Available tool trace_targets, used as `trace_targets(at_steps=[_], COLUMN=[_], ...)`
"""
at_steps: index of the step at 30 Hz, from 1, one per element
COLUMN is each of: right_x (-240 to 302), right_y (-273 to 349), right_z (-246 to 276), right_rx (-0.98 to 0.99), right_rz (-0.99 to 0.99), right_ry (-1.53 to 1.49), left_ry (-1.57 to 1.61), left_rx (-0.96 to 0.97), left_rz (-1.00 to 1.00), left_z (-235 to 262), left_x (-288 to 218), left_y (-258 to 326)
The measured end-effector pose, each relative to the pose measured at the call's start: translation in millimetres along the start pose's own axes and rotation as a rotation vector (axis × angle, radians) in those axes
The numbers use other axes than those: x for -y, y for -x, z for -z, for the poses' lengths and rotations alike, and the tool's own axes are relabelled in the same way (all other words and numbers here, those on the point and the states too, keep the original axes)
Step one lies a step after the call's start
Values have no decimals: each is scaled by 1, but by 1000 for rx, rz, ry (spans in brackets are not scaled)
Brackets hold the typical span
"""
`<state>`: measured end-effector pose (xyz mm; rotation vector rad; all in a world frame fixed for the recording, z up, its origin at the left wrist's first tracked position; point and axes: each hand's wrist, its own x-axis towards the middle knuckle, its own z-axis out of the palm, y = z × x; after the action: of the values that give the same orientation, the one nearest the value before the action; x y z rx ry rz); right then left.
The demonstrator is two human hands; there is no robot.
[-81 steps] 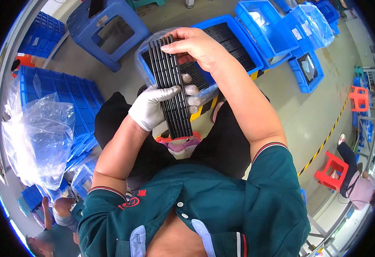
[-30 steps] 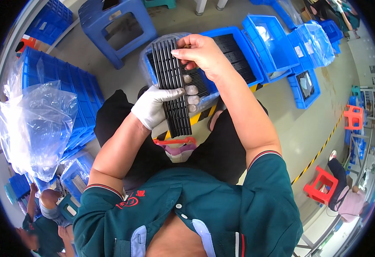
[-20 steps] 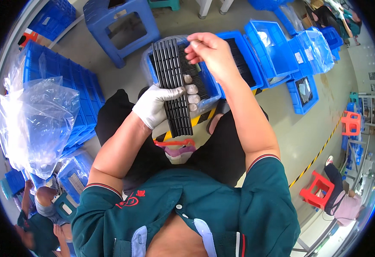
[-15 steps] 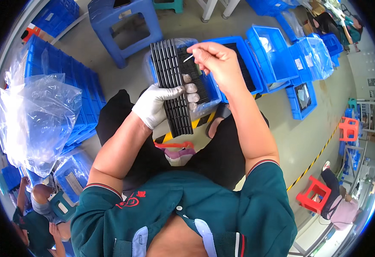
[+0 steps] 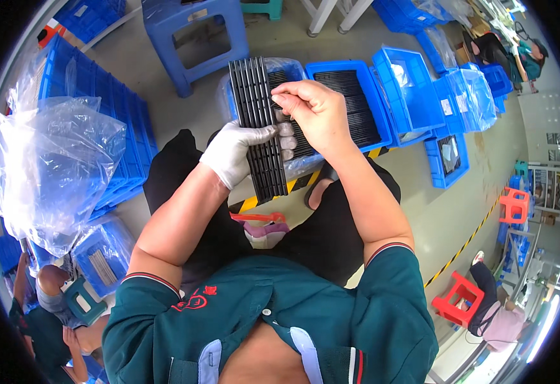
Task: Inspecting, wiping, and sorting thin black metal rods into plastic bins.
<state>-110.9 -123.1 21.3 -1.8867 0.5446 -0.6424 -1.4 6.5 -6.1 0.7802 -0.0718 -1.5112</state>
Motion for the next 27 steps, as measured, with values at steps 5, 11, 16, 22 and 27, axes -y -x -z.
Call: trace_targets(at_steps=[5,11,16,22,27], right_x=[5,5,4,10,1], right_y=[1,1,-1,-2,-2], right_z=[-2,-13,-12,-11,-13], right_rx=[-36,-74,-97,-148,-105], right_rz=[437,577,630,311,264], right_ry=[456,771,686,286,322], left_ry=[-16,-101,-50,-6,-37], left_rx=[-71,-103,-152,-109,-125], left_rz=[2,-160,-162,-70,-60], left_z=[-1,5,-4,-3,-6], left_x=[1,10,4,3,1], left_y=[0,-7,-4,-5,-3])
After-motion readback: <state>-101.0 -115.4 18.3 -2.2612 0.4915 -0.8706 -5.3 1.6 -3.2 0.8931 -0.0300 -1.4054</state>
